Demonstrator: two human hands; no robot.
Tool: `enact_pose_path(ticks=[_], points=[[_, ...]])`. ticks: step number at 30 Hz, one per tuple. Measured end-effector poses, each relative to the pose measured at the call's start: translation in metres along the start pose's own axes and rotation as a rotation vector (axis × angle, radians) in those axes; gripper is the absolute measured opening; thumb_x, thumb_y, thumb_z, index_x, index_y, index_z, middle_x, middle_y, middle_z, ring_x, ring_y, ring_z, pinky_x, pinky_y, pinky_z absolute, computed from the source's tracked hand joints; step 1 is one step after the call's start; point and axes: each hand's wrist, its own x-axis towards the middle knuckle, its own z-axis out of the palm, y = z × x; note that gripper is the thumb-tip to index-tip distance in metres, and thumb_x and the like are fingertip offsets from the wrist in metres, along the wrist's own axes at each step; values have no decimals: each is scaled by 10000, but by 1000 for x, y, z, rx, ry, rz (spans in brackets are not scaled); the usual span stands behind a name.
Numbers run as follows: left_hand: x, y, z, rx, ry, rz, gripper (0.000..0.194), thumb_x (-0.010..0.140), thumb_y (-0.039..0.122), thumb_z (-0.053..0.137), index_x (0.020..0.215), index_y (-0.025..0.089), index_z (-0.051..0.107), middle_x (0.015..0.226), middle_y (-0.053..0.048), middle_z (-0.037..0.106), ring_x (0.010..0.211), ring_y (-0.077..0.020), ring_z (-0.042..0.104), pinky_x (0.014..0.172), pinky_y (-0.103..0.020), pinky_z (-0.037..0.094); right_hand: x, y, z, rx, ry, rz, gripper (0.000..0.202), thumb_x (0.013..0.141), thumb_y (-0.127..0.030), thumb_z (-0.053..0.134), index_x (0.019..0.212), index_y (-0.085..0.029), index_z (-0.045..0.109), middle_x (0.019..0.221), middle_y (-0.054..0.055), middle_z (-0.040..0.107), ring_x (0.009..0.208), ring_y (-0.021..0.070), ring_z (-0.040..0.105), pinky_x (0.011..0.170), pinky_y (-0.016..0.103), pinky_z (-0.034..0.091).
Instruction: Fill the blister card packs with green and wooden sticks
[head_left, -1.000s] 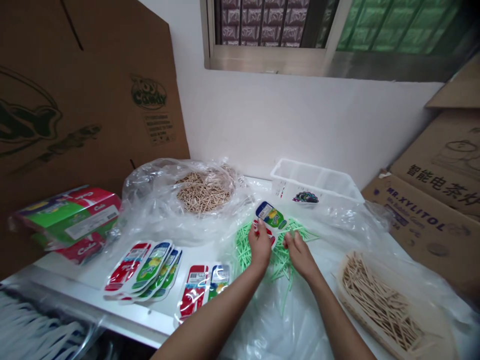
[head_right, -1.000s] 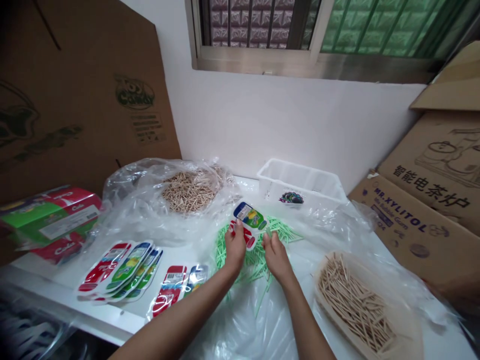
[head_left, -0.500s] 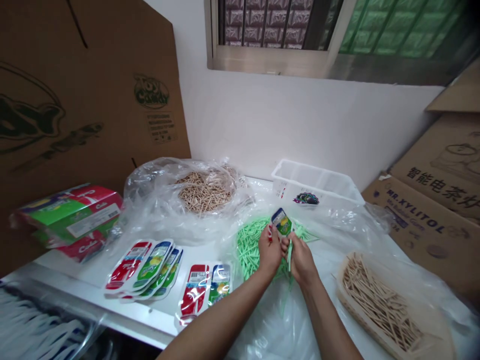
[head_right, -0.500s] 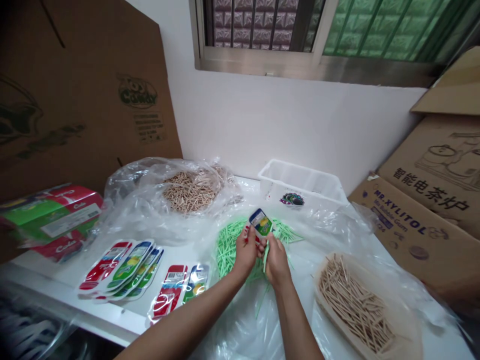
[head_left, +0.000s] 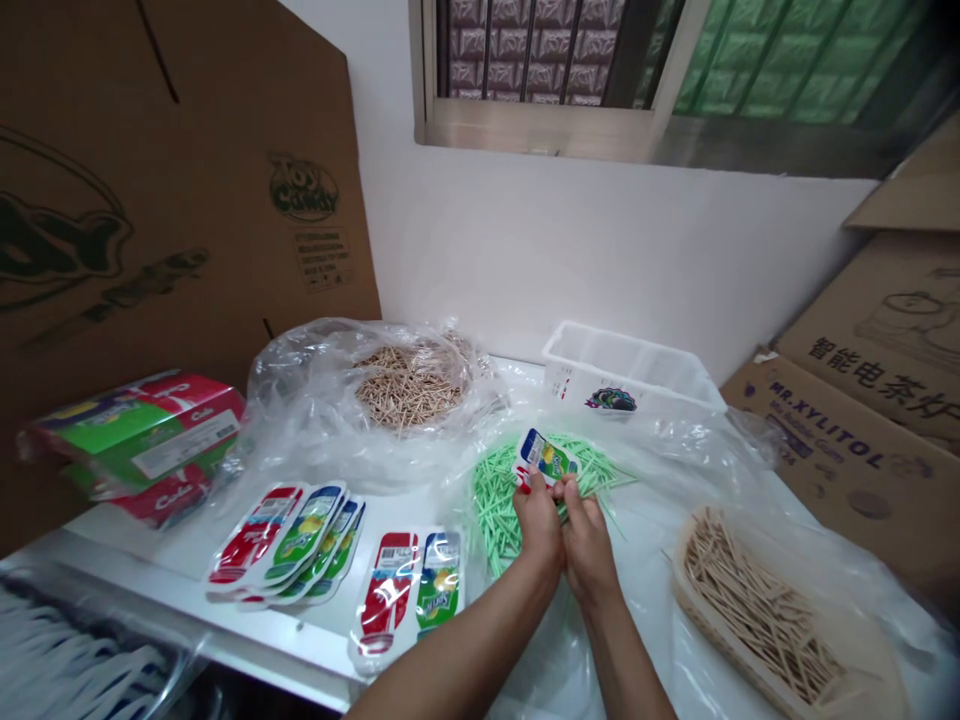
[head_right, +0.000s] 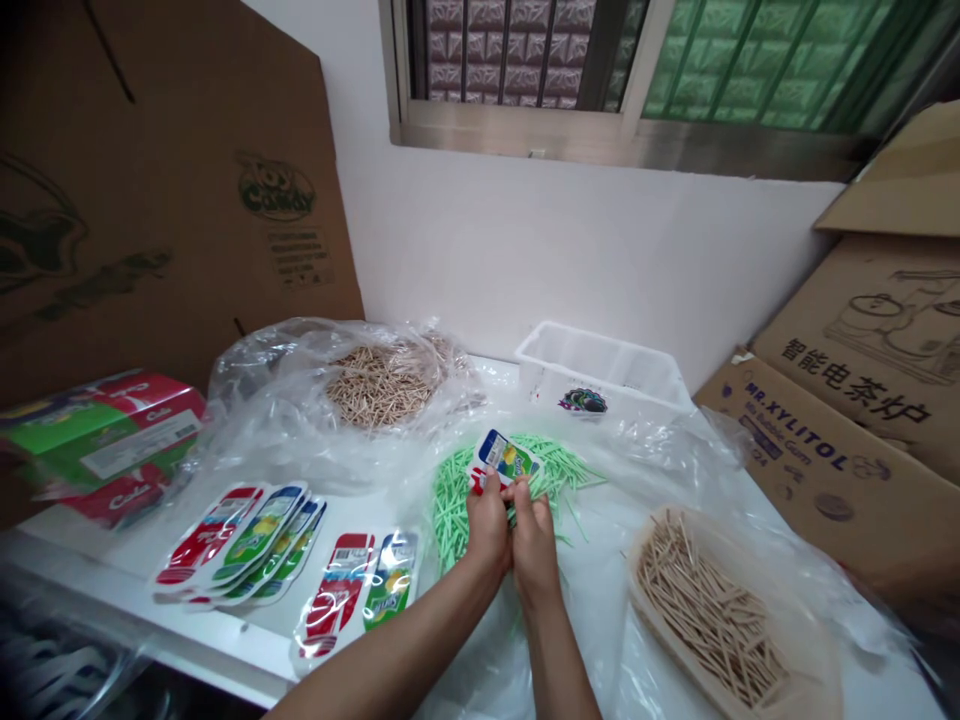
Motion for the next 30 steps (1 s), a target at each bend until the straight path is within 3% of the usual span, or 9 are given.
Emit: enact_pose_path(ticks=[5,8,11,15,19,22,24,26,30], points=[[-1,8,-4,0,-21,-3,382,659,507,644,634,136,558,498,6,563,445,-125,523,467,-240,402,-2,1,-19,-471,-7,-116,276,873,-466,418,877,-228,557,873,31,649,865,206,583,774,307,432],[0,17,-6,12,-62,75,411,683,537,619,714,128,592,600,-24,620,518,-139,565,506,-244,427,3,-12,-37,-1090,-90,-355,149,875,-251,404,881,-207,546,825,68,622,816,235,561,759,347,397],[2,20,-7,63,-113,204,424,731,558,567,738,136,596,651,-27,625,573,-136,565,557,-244,439,4,-28,-42,-1673,-195,-547,199,828,-86,389,825,-184,563,788,100,603,804,259,537,802,404,352],[1,10,-7,197,-159,300,391,763,535,551,701,150,580,571,14,550,532,-111,493,543,-221,402,-3,-38,-29,-1914,-335,-646,223,805,-56,418,863,-179,595,866,124,616,900,277,526,923,456,283],[0,8,-8,210,-192,280,380,759,528,556,731,151,593,591,2,567,548,-124,505,537,-224,405,-3,-36,-32,-1615,-398,-387,234,788,-59,399,902,-175,567,827,108,625,825,242,567,799,389,393],[-1,10,-9,154,-162,224,400,740,547,562,748,149,588,586,-7,576,534,-133,529,514,-229,416,2,-32,-37,-911,-250,-115,115,854,-227,397,895,-201,501,722,34,593,648,188,571,639,328,447],[-3,9,-9,111,-134,164,416,726,567,561,741,151,566,549,6,554,486,-130,521,479,-233,414,1,-26,-32,-364,-97,-48,149,841,-367,460,868,-222,484,733,4,587,663,173,582,651,324,471],[-5,5,-8,68,-119,115,423,705,574,575,726,153,547,525,20,536,451,-125,509,463,-238,416,-7,-18,-20,9,0,-14,216,794,-438,536,829,-228,497,783,1,606,754,177,602,718,332,483],[-8,0,-10,68,-82,91,365,702,509,596,735,147,566,520,31,535,448,-112,501,471,-229,406,-27,1,0,119,21,108,273,793,-479,551,897,-226,544,917,24,645,900,188,605,810,341,473]])
